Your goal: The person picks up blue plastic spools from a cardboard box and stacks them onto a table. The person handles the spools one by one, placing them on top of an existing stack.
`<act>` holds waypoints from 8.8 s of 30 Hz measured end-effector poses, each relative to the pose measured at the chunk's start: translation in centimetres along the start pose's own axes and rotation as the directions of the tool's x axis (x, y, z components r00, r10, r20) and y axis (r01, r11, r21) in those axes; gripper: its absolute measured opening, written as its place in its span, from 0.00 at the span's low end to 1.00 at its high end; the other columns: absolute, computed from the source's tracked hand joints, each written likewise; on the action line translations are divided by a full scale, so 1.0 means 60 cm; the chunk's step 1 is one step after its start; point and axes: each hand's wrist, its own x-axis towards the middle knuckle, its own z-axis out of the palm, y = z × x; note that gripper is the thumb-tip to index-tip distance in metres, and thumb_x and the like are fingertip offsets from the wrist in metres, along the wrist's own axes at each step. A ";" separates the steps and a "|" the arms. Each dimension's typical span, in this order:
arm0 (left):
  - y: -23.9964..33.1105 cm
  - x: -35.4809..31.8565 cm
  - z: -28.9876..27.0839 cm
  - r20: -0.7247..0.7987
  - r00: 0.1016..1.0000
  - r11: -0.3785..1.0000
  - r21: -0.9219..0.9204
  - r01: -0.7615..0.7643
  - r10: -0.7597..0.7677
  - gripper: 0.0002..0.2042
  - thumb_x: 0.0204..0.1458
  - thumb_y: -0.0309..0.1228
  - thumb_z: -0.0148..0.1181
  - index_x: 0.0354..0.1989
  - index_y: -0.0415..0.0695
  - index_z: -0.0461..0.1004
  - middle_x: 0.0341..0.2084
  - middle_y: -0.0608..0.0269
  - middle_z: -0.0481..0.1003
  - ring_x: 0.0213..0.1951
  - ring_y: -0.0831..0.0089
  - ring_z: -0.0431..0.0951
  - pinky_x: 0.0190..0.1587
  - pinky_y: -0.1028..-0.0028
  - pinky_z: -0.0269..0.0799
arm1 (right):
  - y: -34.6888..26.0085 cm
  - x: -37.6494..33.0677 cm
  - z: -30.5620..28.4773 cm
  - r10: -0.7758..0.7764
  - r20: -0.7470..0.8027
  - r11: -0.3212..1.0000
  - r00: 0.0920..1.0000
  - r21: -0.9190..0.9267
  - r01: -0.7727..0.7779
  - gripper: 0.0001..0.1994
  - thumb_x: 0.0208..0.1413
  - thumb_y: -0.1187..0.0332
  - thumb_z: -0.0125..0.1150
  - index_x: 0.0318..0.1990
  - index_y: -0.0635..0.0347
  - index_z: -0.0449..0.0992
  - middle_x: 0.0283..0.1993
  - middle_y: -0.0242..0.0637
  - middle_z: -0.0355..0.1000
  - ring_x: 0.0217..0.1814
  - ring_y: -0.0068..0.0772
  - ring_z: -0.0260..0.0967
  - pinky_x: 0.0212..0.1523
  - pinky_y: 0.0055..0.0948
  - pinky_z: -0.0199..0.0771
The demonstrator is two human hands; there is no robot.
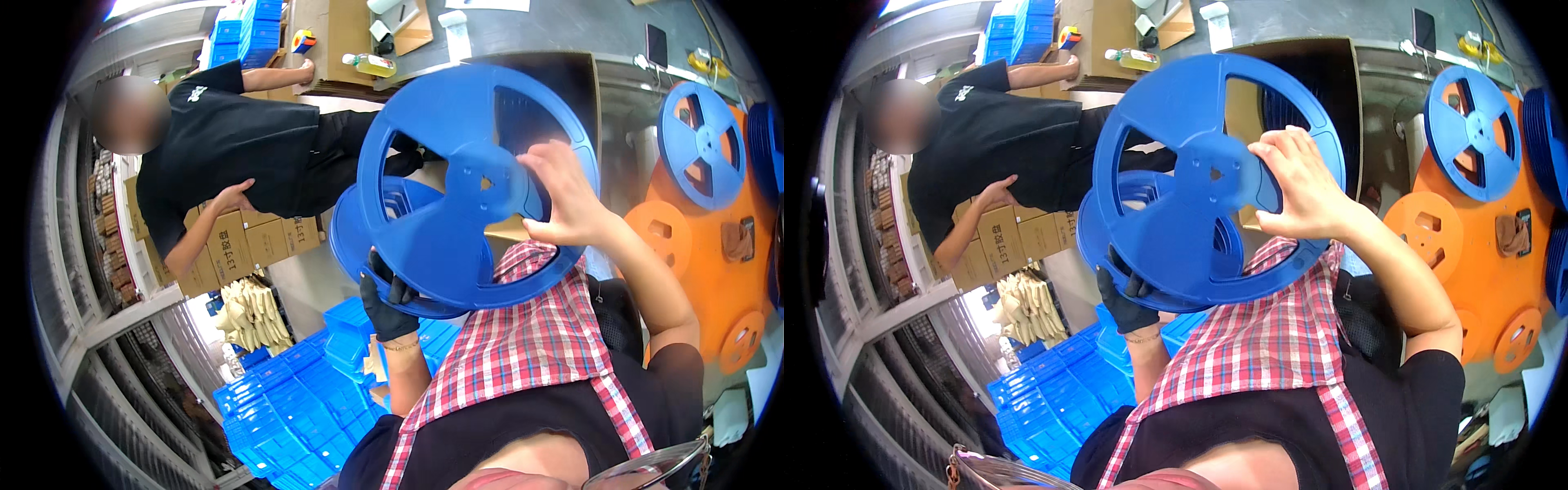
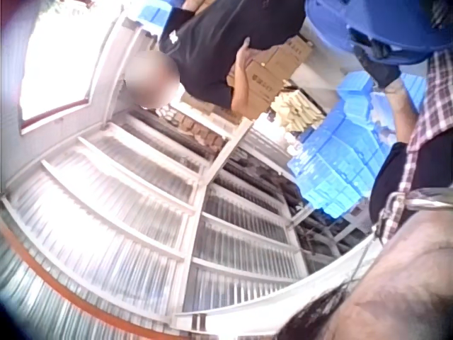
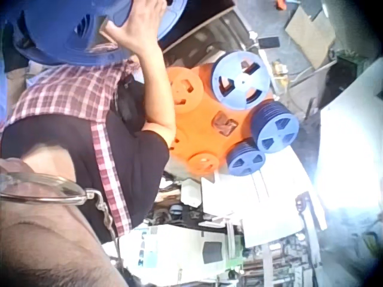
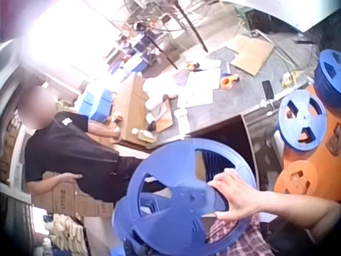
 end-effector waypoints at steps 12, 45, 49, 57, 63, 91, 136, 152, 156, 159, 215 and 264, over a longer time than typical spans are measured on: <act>-0.007 0.050 -0.033 -0.090 0.995 0.999 0.010 -0.049 0.050 0.16 0.51 0.31 0.48 0.49 0.42 0.66 0.36 0.63 0.74 0.31 0.75 0.71 0.40 0.75 0.69 | 0.026 0.012 0.072 0.291 -0.450 0.941 0.844 -0.027 -0.338 0.40 0.37 0.52 0.68 0.56 0.63 0.57 0.53 0.49 0.60 0.58 0.43 0.57 0.57 0.45 0.54; -0.194 -0.016 -0.373 -0.593 0.803 0.998 -0.053 0.035 -0.059 0.11 0.51 0.36 0.53 0.22 0.43 0.68 0.13 0.64 0.65 0.16 0.72 0.65 0.20 0.74 0.62 | 0.110 0.135 0.194 0.406 0.405 -0.087 0.819 0.909 -0.407 0.26 0.55 0.58 0.55 0.56 0.61 0.56 0.53 0.43 0.63 0.53 0.39 0.65 0.52 0.40 0.67; -0.180 0.002 -0.294 -0.420 0.896 0.978 0.080 0.192 -0.142 0.11 0.54 0.37 0.49 0.29 0.41 0.69 0.16 0.66 0.66 0.21 0.73 0.66 0.30 0.72 0.66 | 0.121 0.111 0.178 0.496 0.354 0.275 0.793 0.802 -0.530 0.23 0.54 0.55 0.54 0.52 0.60 0.62 0.47 0.39 0.67 0.50 0.35 0.67 0.41 0.32 0.72; -0.128 0.017 -0.142 -0.420 0.902 0.677 0.693 0.247 0.100 0.14 0.53 0.38 0.50 0.26 0.38 0.68 0.12 0.64 0.65 0.17 0.74 0.68 0.21 0.75 0.67 | 0.355 -0.220 0.012 0.824 -0.337 0.401 0.455 -0.220 -0.889 0.17 0.44 0.61 0.58 0.40 0.62 0.73 0.46 0.47 0.66 0.49 0.49 0.65 0.50 0.44 0.66; -0.098 0.046 -0.031 -0.315 0.949 0.574 0.782 0.243 0.027 0.15 0.54 0.42 0.51 0.31 0.39 0.67 0.10 0.72 0.56 0.14 0.80 0.59 0.19 0.77 0.61 | 0.414 -0.400 -0.076 0.805 -0.563 -0.028 0.187 -0.351 -0.936 0.34 0.47 0.59 0.59 0.59 0.65 0.53 0.65 0.47 0.47 0.67 0.44 0.43 0.64 0.44 0.43; -0.108 0.071 0.040 -0.263 0.960 0.771 0.591 0.239 -0.096 0.12 0.57 0.42 0.47 0.32 0.46 0.64 0.11 0.75 0.54 0.14 0.83 0.54 0.22 0.78 0.57 | 0.334 -0.353 -0.066 0.273 -0.378 0.723 0.885 -0.527 -0.448 0.16 0.37 0.73 0.60 0.38 0.61 0.68 0.36 0.40 0.64 0.43 0.43 0.62 0.47 0.37 0.63; -0.121 0.053 -0.080 -0.237 0.968 0.918 0.360 0.164 -0.080 0.09 0.55 0.39 0.46 0.27 0.50 0.65 0.14 0.74 0.57 0.17 0.79 0.59 0.26 0.75 0.61 | 0.042 -0.082 -0.031 -0.414 0.103 0.819 0.905 -0.391 0.419 0.15 0.41 0.71 0.55 0.41 0.60 0.70 0.39 0.35 0.64 0.49 0.35 0.62 0.59 0.40 0.59; 0.013 0.097 0.054 0.060 0.996 0.994 0.077 -0.073 0.069 0.21 0.53 0.48 0.51 0.45 0.42 0.68 0.26 0.66 0.72 0.12 0.86 0.58 0.14 0.86 0.54 | 0.022 -0.077 -0.047 -0.439 0.184 0.781 0.879 -0.405 0.475 0.15 0.41 0.71 0.59 0.40 0.59 0.70 0.38 0.35 0.64 0.48 0.35 0.63 0.58 0.40 0.61; 0.017 0.102 0.063 -0.022 0.989 0.980 0.141 -0.142 0.146 0.23 0.54 0.47 0.49 0.48 0.39 0.67 0.33 0.62 0.74 0.13 0.88 0.60 0.13 0.87 0.57 | 0.014 -0.075 -0.046 -0.453 0.177 0.775 0.874 -0.407 0.484 0.15 0.40 0.71 0.59 0.40 0.60 0.70 0.38 0.35 0.64 0.48 0.35 0.63 0.58 0.39 0.61; 0.009 0.101 0.082 0.043 0.977 0.961 0.174 -0.214 0.209 0.26 0.53 0.49 0.49 0.49 0.38 0.65 0.36 0.59 0.74 0.13 0.87 0.62 0.13 0.87 0.58 | 0.008 -0.072 -0.049 -0.449 0.193 0.776 0.872 -0.399 0.488 0.15 0.39 0.72 0.59 0.39 0.60 0.70 0.37 0.35 0.64 0.48 0.35 0.63 0.57 0.38 0.62; -0.056 0.111 0.059 0.215 0.964 0.970 0.149 -0.190 0.156 0.13 0.56 0.37 0.48 0.45 0.43 0.65 0.23 0.65 0.69 0.12 0.87 0.57 0.20 0.81 0.58 | -0.048 -0.006 0.020 0.484 0.198 0.252 0.852 0.901 -0.353 0.28 0.54 0.72 0.51 0.60 0.72 0.50 0.56 0.49 0.59 0.58 0.33 0.58 0.58 0.28 0.57; -0.118 0.096 0.028 -0.030 0.999 0.973 0.228 0.021 -0.014 0.23 0.52 0.50 0.52 0.48 0.45 0.65 0.32 0.66 0.73 0.15 0.84 0.60 0.20 0.84 0.56 | -0.019 -0.022 0.038 0.770 0.050 0.231 0.637 0.908 -0.350 0.14 0.58 0.63 0.52 0.41 0.67 0.69 0.35 0.31 0.69 0.37 0.18 0.63 0.40 0.19 0.65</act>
